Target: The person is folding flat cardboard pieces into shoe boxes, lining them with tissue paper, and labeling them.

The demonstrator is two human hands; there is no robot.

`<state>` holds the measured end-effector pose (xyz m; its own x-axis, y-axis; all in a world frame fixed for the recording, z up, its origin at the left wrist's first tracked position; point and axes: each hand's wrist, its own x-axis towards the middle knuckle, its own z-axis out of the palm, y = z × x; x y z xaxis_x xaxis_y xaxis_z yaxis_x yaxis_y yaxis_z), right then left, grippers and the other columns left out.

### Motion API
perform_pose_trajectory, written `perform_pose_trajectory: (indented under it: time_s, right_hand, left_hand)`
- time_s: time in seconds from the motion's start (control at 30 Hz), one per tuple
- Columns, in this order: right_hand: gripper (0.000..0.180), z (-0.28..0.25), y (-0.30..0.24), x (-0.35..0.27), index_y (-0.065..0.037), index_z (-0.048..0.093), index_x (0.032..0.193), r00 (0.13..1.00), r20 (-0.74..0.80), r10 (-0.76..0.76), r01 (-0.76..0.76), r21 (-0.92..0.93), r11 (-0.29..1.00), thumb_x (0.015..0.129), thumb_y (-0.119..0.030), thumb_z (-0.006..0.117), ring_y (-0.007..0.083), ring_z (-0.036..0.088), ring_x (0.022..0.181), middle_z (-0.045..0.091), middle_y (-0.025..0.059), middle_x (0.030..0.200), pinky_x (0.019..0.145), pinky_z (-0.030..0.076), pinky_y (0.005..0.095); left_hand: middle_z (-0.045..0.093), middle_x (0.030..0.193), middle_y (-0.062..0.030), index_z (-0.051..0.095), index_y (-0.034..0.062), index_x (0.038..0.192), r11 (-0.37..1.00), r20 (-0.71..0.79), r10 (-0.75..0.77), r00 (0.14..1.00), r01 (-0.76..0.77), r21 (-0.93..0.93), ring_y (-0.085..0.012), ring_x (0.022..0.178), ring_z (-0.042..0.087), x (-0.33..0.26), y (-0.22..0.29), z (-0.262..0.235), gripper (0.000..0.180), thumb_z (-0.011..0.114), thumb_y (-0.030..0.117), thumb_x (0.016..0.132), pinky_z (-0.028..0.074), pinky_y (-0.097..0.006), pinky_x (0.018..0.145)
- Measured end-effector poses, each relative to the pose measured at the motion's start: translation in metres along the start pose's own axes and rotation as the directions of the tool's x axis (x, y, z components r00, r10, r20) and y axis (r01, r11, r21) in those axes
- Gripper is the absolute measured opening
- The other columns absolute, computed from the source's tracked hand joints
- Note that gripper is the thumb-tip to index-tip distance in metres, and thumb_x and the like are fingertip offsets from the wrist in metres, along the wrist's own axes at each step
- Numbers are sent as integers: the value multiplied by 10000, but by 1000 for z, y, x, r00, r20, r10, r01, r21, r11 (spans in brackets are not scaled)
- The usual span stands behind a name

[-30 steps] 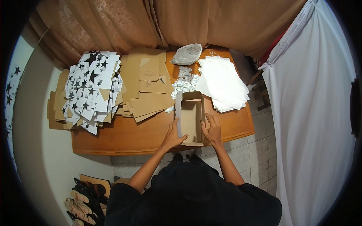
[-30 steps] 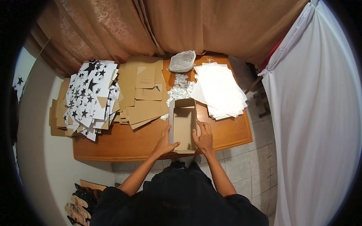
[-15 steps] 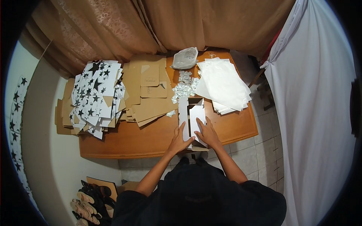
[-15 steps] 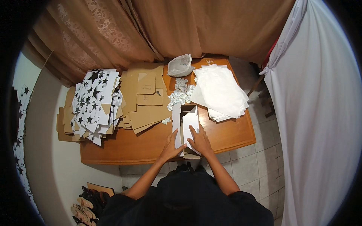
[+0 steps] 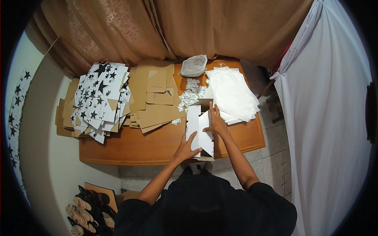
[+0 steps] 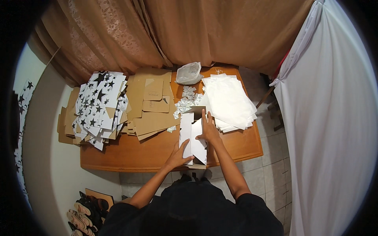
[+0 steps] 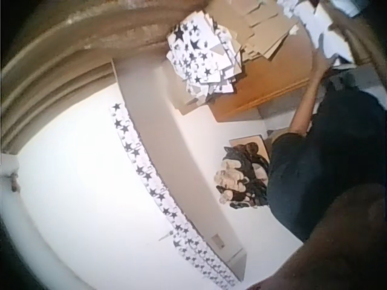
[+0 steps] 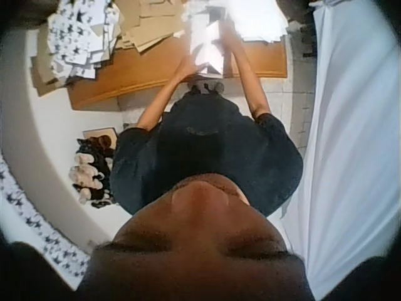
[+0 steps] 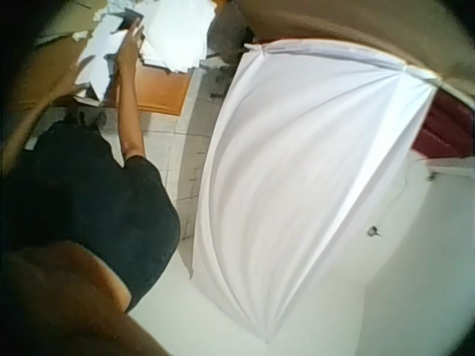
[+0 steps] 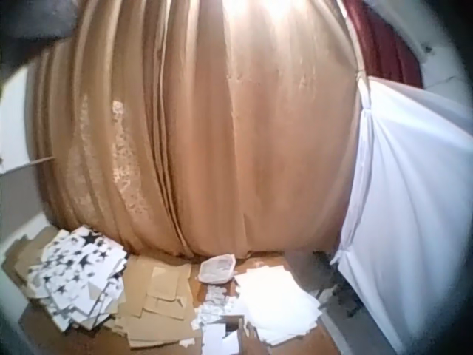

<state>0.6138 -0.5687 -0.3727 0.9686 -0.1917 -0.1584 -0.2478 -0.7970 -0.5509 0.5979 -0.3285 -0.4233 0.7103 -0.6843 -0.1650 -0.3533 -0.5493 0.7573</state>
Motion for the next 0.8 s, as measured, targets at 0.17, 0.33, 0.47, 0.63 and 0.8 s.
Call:
perform_pose_trajectory:
  time_s: [0.17, 0.33, 0.47, 0.63, 0.8]
  right_hand:
    - [1471, 10, 9, -2, -127, 15, 1619, 998, -66, -16, 17, 25, 1000, 521, -211, 991, 532, 449, 1327, 281, 334, 1499, 1047, 498, 502]
    - [1216, 27, 22, -24, -84, 168, 1585, 993, -120, 15, 1, 133, 991, 646, -187, 935, 516, 530, 1217, 351, 315, 1414, 987, 506, 507]
    - [631, 37, 33, -55, -19, 531, 1350, 965, -209, -156, 151, -39, 988, 830, -242, 808, 459, 599, 1072, 517, 261, 1247, 918, 502, 501]
    - [427, 0, -4, -100, -7, 714, 970, 995, -11, -99, 99, 169, 981, 912, -430, 714, 365, 592, 1058, 640, 173, 1065, 946, 471, 429]
    - [410, -6, -21, -121, -59, 716, 974, 904, 278, -326, 306, 114, 945, 856, -450, 758, 342, 594, 1094, 643, 145, 1080, 936, 467, 449]
  left_hand:
    - [194, 1514, -394, 282, 277, 1589, 994, -45, 6, 999, -1, 107, -624, 1333, 364, -2, 7, 8, 981, 837, 409, 791, 423, -564, 1085]
    - [254, 1479, -369, 330, 299, 1570, 984, -60, 14, 998, -3, 179, -590, 1270, 436, 1, 6, 10, 952, 847, 391, 777, 457, -559, 1046]
    - [358, 1407, -326, 448, 293, 1502, 984, -69, 24, 997, -11, 177, -542, 1239, 456, 9, 0, 11, 748, 794, 289, 839, 455, -558, 1020]
    - [391, 1408, -288, 508, 325, 1446, 948, -25, -23, 999, 30, 316, -486, 1305, 422, 17, 16, -9, 636, 758, 228, 869, 402, -638, 1025]
    - [338, 1574, -192, 590, 335, 1365, 904, -42, 183, 982, -151, 399, -418, 1479, 281, 32, 16, -16, 535, 746, 231, 864, 234, -700, 1128]
